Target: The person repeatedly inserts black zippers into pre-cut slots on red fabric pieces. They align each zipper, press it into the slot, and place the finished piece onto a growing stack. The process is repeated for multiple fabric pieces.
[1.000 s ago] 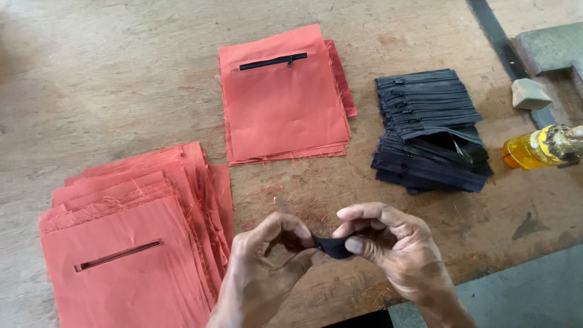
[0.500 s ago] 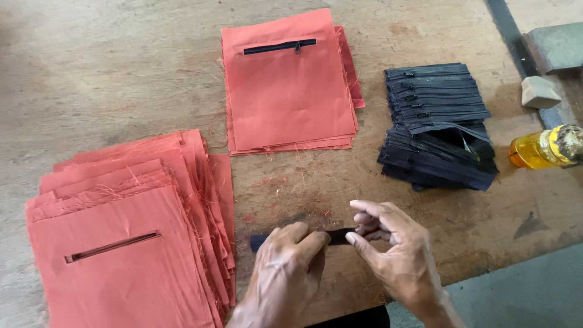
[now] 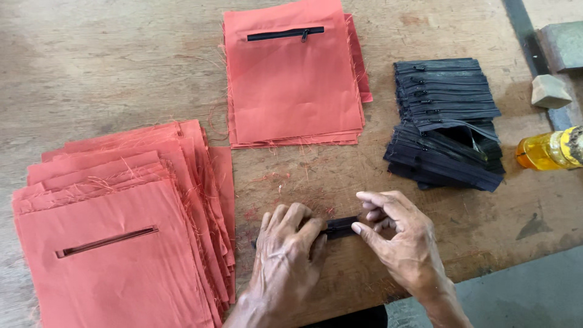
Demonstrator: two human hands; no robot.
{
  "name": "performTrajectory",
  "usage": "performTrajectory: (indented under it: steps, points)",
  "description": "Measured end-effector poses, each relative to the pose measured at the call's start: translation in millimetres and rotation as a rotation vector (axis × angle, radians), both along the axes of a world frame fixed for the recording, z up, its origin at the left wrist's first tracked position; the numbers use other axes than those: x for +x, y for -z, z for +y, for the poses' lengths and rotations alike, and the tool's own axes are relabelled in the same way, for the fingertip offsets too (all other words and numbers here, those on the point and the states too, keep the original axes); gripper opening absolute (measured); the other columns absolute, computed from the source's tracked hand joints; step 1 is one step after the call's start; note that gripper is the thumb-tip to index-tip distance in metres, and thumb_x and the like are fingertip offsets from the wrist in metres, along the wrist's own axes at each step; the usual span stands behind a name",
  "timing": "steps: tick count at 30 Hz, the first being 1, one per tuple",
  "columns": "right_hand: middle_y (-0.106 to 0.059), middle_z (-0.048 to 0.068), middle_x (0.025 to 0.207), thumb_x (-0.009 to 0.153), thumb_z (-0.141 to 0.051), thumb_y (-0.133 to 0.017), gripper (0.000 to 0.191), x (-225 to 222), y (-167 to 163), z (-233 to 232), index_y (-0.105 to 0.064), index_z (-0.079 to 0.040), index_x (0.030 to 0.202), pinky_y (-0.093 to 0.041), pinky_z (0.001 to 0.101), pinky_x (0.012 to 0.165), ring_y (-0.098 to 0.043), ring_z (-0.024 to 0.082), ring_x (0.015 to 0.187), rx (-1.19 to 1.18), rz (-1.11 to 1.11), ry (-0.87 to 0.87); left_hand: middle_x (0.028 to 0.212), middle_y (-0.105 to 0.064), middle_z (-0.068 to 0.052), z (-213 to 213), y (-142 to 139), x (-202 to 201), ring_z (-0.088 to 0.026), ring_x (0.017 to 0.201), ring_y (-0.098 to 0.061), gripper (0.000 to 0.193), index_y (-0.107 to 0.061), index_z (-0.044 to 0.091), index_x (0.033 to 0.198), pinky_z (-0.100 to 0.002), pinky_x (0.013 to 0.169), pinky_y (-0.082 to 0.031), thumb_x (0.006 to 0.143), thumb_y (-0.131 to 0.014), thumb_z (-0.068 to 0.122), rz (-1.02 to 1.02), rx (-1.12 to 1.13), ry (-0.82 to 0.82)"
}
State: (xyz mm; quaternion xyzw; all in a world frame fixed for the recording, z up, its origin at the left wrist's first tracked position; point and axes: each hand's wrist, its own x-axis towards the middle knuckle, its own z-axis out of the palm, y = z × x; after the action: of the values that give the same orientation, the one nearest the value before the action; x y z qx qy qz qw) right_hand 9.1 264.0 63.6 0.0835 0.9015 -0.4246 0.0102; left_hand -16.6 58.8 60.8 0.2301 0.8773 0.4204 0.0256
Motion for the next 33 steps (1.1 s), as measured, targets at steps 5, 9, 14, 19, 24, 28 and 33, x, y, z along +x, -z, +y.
performTrajectory:
  steps: [5, 9, 14, 19, 24, 28, 33]
  points:
    - [-0.068, 0.001, 0.103, 0.075, -0.004, -0.082, 0.049, -1, 2, 1, -0.07, -0.008, 0.123, -0.061, 0.0222, 0.071, -0.067, 0.01, 0.087, -0.03, -0.052, -0.005, 0.099, -0.064, -0.01, -6, -1, -2, -0.028, 0.096, -0.059, 0.018, -0.073, 0.003, 0.099, -0.042, 0.085, -0.045, 0.081, -0.076, 0.007, -0.019, 0.043, 0.009]
    - [-0.068, 0.001, 0.102, 0.076, -0.004, -0.082, 0.048, 0, 4, 3, -0.07, -0.008, 0.122, -0.057, 0.0237, 0.075, -0.067, 0.009, 0.087, -0.063, -0.061, -0.009, 0.098, -0.065, -0.01, -15, -3, 0, -0.027, 0.094, -0.059, 0.023, -0.075, 0.001, 0.101, -0.04, 0.084, -0.047, 0.078, -0.078, 0.006, -0.012, 0.067, -0.016]
    - [-0.066, 0.002, 0.102, 0.077, -0.002, -0.081, 0.047, 2, 5, 8, -0.07, -0.006, 0.123, -0.062, 0.0214, 0.076, -0.067, 0.009, 0.088, -0.159, -0.073, -0.011, 0.096, -0.068, -0.01, -39, -12, 9, -0.023, 0.09, -0.065, 0.016, -0.077, 0.003, 0.096, -0.037, 0.079, -0.054, 0.08, -0.077, 0.002, 0.093, 0.045, -0.219]
    - [-0.065, 0.0, 0.101, 0.077, -0.004, -0.081, 0.039, 3, 2, 1, -0.075, -0.012, 0.116, -0.059, 0.0227, 0.076, -0.066, 0.009, 0.087, -0.054, 0.012, -0.073, 0.097, -0.068, -0.01, -72, -12, 16, -0.023, 0.09, -0.071, 0.018, -0.075, 0.005, 0.097, -0.035, 0.076, -0.06, 0.079, -0.079, 0.003, 0.109, -0.006, -0.4]
    - [-0.065, 0.0, 0.097, 0.076, -0.008, -0.084, 0.03, 12, -6, -25, -0.08, -0.015, 0.105, -0.054, 0.0267, 0.067, -0.066, 0.013, 0.087, 0.148, 0.206, -0.158, 0.092, -0.065, -0.01, -89, -1, 25, -0.024, 0.085, -0.07, 0.02, -0.074, 0.006, 0.095, -0.036, 0.071, -0.057, 0.076, -0.081, 0.004, 0.08, 0.002, -0.441]
    - [-0.065, 0.001, 0.096, 0.078, -0.008, -0.082, 0.028, 13, -7, -44, -0.079, -0.015, 0.105, -0.054, 0.0279, 0.067, -0.065, 0.015, 0.086, 0.117, 0.252, -0.196, 0.094, -0.066, -0.009, -94, 0, 33, -0.027, 0.089, -0.066, 0.025, -0.075, 0.007, 0.096, -0.039, 0.076, -0.053, 0.074, -0.083, 0.008, 0.169, -0.071, -0.52]
    - [-0.067, 0.002, 0.098, 0.078, -0.006, -0.082, 0.027, 13, -7, -67, -0.078, -0.014, 0.104, -0.055, 0.0292, 0.071, -0.067, 0.019, 0.089, 0.107, 0.248, -0.273, 0.1, -0.061, -0.014, -110, 1, 36, -0.03, 0.094, -0.064, 0.038, -0.07, 0.004, 0.1, -0.04, 0.079, -0.053, 0.073, -0.09, 0.024, 0.187, -0.203, -0.748]
